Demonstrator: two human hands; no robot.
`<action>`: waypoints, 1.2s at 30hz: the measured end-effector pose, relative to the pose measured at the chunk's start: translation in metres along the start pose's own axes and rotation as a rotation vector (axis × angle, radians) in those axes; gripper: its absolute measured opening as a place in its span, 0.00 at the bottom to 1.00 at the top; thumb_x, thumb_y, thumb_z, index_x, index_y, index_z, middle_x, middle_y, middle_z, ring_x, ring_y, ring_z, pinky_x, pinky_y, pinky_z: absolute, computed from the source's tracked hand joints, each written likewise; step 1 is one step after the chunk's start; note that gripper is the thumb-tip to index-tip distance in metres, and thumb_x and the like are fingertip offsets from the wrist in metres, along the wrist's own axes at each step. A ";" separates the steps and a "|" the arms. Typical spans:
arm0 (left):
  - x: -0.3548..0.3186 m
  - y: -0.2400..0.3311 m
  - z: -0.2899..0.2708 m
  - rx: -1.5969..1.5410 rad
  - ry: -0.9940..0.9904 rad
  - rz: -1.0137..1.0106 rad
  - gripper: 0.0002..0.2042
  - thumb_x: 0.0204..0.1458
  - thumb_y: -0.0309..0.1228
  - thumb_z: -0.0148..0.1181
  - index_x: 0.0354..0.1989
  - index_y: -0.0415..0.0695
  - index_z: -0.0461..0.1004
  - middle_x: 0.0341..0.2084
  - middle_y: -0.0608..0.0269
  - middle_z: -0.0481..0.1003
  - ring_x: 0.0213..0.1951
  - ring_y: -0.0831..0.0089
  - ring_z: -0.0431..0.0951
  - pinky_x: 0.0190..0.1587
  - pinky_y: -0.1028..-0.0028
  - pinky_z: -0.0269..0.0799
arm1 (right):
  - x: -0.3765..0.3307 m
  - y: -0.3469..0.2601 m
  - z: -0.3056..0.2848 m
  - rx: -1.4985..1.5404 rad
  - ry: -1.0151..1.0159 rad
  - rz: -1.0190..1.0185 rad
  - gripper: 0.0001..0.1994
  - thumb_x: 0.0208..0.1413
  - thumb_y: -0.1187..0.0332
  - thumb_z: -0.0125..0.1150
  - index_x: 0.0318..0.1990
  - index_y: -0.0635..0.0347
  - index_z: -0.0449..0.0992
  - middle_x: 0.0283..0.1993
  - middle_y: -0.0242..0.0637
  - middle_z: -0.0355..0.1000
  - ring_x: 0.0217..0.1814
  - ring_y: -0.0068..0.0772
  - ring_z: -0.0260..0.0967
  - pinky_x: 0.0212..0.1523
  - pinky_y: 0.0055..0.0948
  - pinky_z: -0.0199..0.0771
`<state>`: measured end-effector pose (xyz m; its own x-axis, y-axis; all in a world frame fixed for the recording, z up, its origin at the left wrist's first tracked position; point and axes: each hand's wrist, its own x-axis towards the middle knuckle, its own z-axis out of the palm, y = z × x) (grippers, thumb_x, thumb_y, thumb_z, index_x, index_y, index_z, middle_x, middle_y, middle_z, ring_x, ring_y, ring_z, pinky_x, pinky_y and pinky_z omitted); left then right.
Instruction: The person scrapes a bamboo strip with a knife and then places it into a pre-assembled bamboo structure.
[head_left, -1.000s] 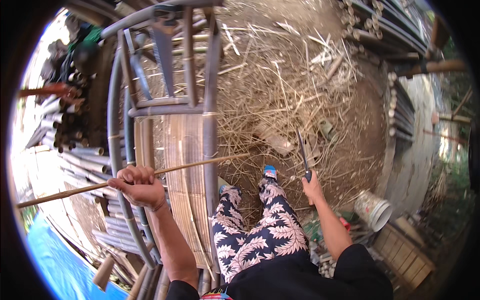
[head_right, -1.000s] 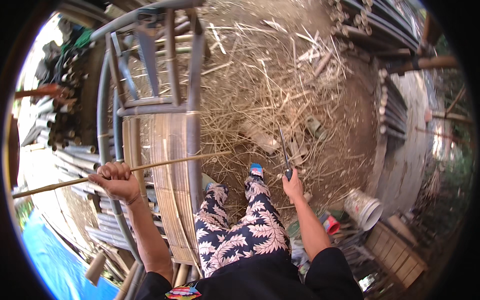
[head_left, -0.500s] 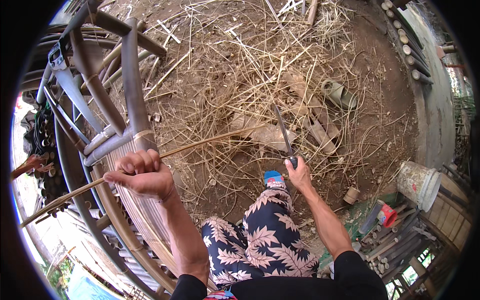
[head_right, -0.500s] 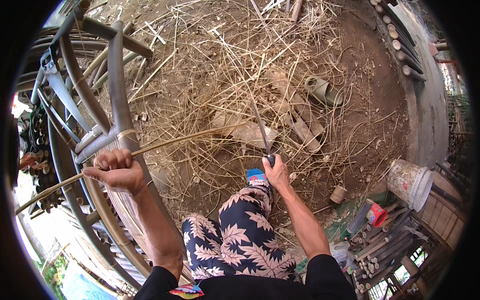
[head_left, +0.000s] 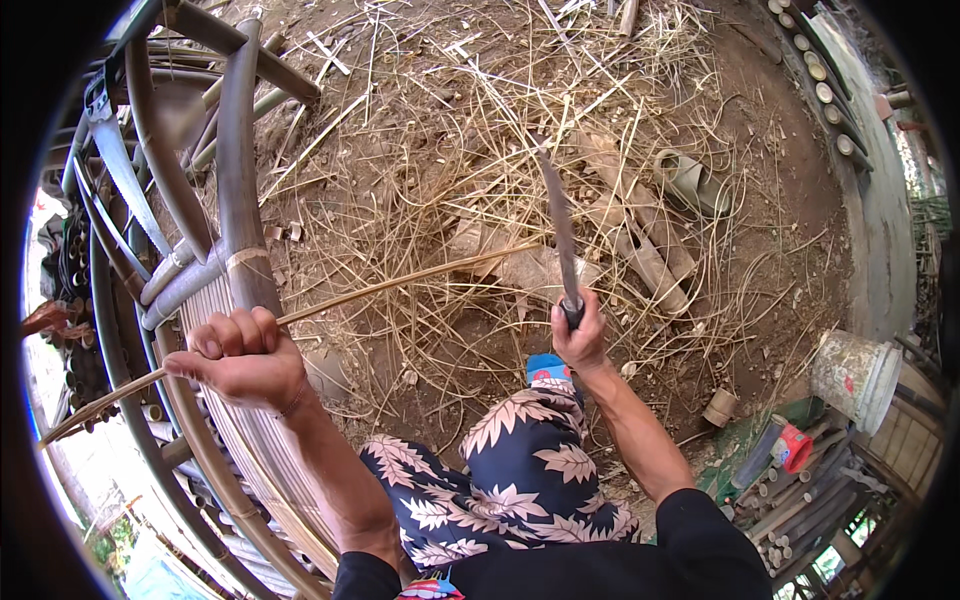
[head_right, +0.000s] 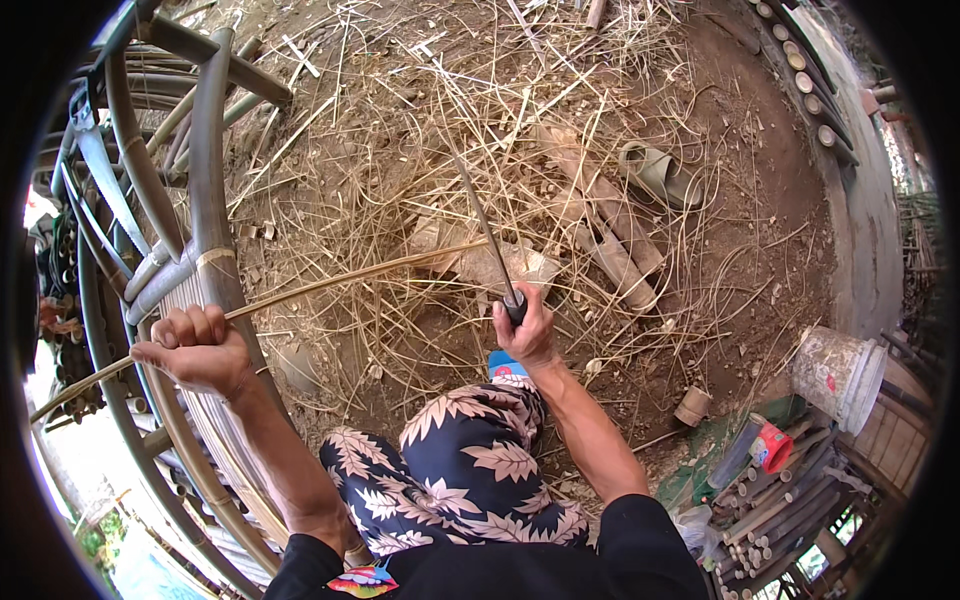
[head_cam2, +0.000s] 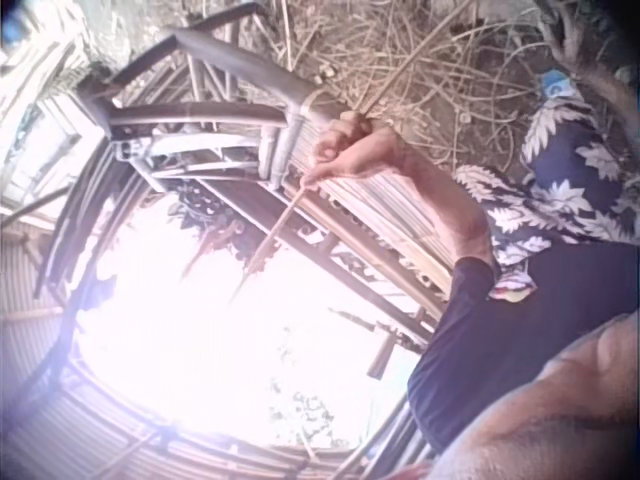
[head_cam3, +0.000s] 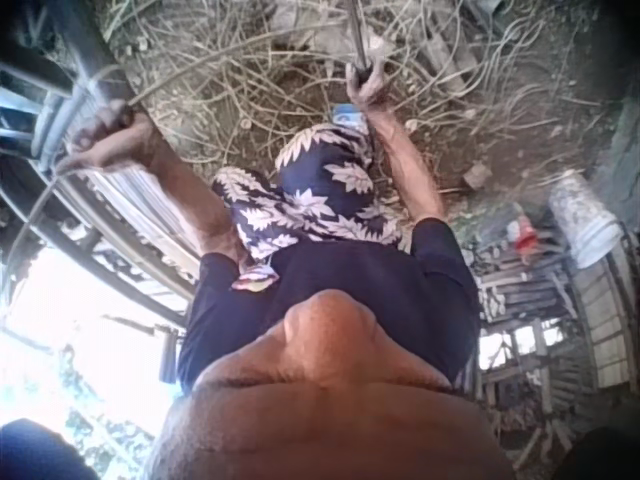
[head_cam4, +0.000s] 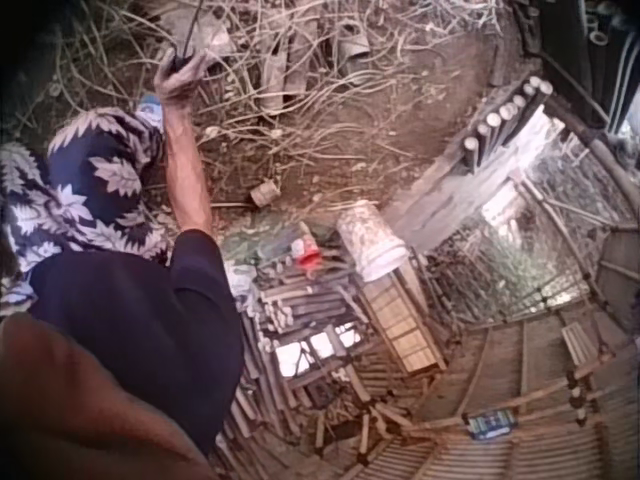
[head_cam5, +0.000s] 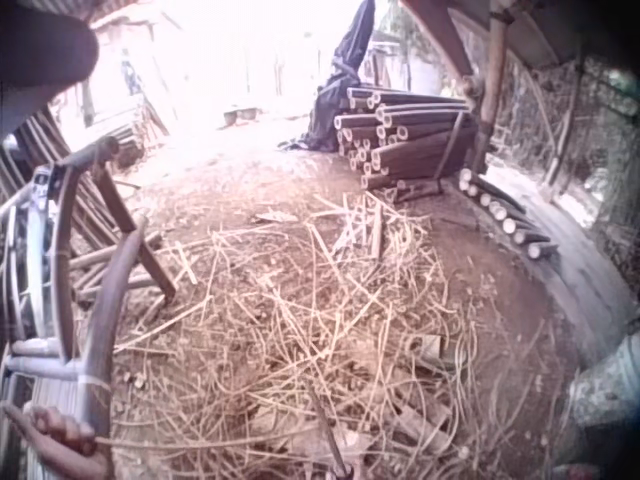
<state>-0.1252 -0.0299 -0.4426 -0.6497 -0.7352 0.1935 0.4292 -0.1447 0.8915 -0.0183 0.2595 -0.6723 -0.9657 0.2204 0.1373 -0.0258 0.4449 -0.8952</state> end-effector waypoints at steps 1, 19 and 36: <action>-0.002 -0.001 0.001 0.013 -0.011 -0.002 0.27 0.61 0.60 0.32 0.19 0.53 0.51 0.10 0.77 0.46 0.12 0.84 0.41 0.13 0.80 0.37 | -0.007 0.025 0.005 -0.152 -0.116 0.187 0.20 0.58 0.57 0.57 0.44 0.68 0.66 0.26 0.51 0.72 0.27 0.54 0.75 0.27 0.43 0.74; -0.012 0.002 -0.003 -0.007 -0.022 0.030 0.27 0.61 0.61 0.27 0.19 0.53 0.51 0.10 0.77 0.46 0.11 0.84 0.42 0.10 0.78 0.38 | 0.000 0.034 -0.019 0.214 -0.428 0.862 0.16 0.60 0.56 0.55 0.36 0.62 0.69 0.19 0.36 0.67 0.16 0.30 0.67 0.18 0.31 0.70; 0.097 0.314 -0.008 1.010 -0.158 -0.180 0.15 0.56 0.44 0.55 0.29 0.44 0.73 0.25 0.57 0.74 0.29 0.59 0.75 0.32 0.60 0.68 | 0.211 -0.507 0.022 0.932 -0.724 0.516 0.31 0.62 0.49 0.51 0.65 0.61 0.57 0.59 0.44 0.67 0.23 0.13 0.58 0.23 0.13 0.63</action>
<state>-0.0485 -0.1524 -0.1469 -0.7584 -0.6517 0.0104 -0.3606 0.4328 0.8262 -0.2142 0.0616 -0.1987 -0.8300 -0.4643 -0.3092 0.5040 -0.3866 -0.7724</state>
